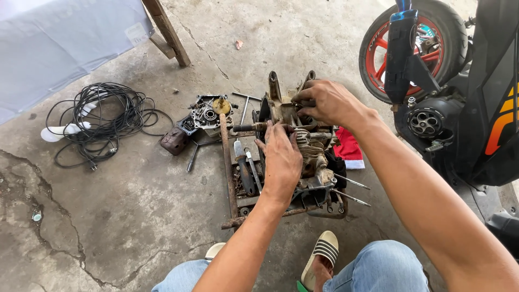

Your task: Repairing a motorcycle engine by cleaning the block and adjusting internal components using a small tool

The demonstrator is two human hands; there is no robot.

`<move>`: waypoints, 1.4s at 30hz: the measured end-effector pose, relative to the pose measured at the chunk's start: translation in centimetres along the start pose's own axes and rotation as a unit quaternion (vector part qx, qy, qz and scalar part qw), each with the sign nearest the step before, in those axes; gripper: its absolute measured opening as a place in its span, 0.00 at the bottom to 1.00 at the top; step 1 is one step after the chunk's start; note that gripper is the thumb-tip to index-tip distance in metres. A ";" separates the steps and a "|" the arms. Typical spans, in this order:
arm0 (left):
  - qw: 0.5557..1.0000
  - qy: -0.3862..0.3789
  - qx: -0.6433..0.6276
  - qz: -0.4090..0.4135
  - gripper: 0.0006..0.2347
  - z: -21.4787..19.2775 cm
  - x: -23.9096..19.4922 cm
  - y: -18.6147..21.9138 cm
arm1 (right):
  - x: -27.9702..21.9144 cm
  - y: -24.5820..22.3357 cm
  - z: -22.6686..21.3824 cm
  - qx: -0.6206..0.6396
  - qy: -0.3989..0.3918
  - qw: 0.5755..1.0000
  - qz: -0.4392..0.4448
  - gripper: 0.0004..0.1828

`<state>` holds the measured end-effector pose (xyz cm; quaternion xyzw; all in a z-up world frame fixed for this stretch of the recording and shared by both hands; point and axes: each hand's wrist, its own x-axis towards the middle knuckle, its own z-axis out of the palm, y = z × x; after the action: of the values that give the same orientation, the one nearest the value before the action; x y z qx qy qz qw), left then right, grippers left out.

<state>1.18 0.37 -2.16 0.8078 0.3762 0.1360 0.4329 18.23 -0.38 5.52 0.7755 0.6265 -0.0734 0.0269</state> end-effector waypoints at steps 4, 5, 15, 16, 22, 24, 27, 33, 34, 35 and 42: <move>1.000 -0.006 0.001 -0.014 0.24 -0.1 -0.1 0.3 | 0.1 -0.2 -1.3 0.018 -0.017 1.000 -0.003 0.18; 1.000 0.000 -0.015 -0.012 0.23 -0.2 -0.1 0.4 | 0.3 0.0 -1.8 -0.039 -0.022 0.997 -0.059 0.16; 0.999 0.019 -0.046 0.004 0.17 0.3 0.5 -0.6 | 0.9 0.8 -2.8 -0.061 -0.028 0.995 -0.067 0.14; 0.999 0.018 -0.045 0.005 0.17 0.4 0.4 -0.7 | 0.6 1.1 -2.8 -0.061 -0.028 0.996 -0.066 0.14; 0.969 0.154 -0.150 0.120 0.16 -0.6 -0.8 -0.1 | -4.0 1.4 -1.7 0.055 0.195 0.979 -0.034 0.09; 0.989 0.055 -0.138 0.024 0.09 -2.8 -1.9 1.9 | -6.7 2.6 0.5 0.070 0.281 0.957 -0.016 0.07; 0.986 0.081 -0.136 0.058 0.10 -2.5 -1.9 2.0 | -9.2 3.6 4.0 0.197 0.317 0.924 0.079 0.11; 0.955 0.175 -0.209 0.118 0.07 -2.8 -1.1 2.1 | -11.8 2.3 6.0 0.420 0.330 0.838 0.111 0.12; 0.957 0.166 -0.204 0.119 0.07 -3.3 -1.4 2.5 | -12.0 2.2 6.0 0.424 0.333 0.834 0.119 0.12; 0.954 0.173 -0.220 0.104 0.07 -3.8 -1.6 2.9 | -12.2 2.0 5.9 0.449 0.342 0.817 0.121 0.14; 0.955 0.155 -0.242 0.069 0.06 -4.6 0.6 3.9 | -12.6 1.4 4.5 0.501 0.368 0.772 0.128 0.18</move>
<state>0.97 2.25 3.62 0.6719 0.3383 0.3760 0.5410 16.64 -13.44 2.84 0.7198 0.3575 -0.0817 -0.5894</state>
